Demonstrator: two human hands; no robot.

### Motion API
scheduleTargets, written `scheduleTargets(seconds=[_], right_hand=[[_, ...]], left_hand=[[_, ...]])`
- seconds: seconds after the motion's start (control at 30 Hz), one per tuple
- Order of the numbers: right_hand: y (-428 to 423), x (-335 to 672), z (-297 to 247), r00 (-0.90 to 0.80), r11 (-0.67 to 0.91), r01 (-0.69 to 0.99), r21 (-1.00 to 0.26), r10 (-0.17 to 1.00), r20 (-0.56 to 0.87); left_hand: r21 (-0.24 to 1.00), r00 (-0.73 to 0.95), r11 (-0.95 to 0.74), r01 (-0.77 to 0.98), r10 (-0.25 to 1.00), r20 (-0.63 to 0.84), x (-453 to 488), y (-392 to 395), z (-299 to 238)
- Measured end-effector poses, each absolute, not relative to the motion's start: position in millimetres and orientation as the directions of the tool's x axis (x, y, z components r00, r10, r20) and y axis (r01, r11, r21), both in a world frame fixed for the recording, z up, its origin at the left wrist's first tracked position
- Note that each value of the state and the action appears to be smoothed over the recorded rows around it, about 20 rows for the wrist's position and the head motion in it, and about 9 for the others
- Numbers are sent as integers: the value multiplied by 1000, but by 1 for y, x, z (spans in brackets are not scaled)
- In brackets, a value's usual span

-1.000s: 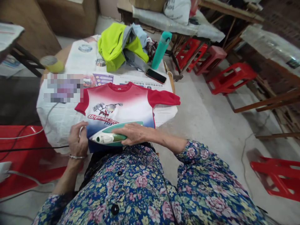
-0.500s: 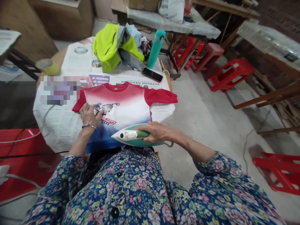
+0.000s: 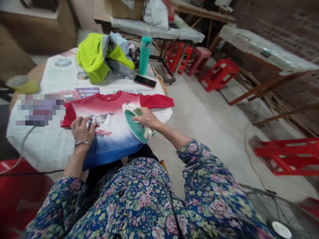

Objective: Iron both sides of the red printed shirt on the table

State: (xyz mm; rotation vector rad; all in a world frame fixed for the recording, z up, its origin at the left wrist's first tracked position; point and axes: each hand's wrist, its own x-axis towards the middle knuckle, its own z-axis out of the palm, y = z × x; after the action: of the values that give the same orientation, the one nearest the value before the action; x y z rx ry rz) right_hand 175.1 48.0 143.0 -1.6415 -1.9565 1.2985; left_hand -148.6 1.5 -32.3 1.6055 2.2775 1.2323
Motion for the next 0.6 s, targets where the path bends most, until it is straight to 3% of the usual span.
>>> scheduleTargets(seconds=[0.2, 0.37, 0.6], right_hand=[[61, 134, 139, -442, -16, 552, -834, 843, -308], [44, 135, 131, -458, -22, 581, -813, 817, -350], [41, 131, 139, -409, -65, 628, -775, 820, -401]], left_hand=[[702, -446, 13, 712, 781, 438, -154, 3, -37], [715, -477, -58, 696, 707, 522, -148, 1, -43], [675, -459, 41, 737, 763, 455, -147, -9, -38]])
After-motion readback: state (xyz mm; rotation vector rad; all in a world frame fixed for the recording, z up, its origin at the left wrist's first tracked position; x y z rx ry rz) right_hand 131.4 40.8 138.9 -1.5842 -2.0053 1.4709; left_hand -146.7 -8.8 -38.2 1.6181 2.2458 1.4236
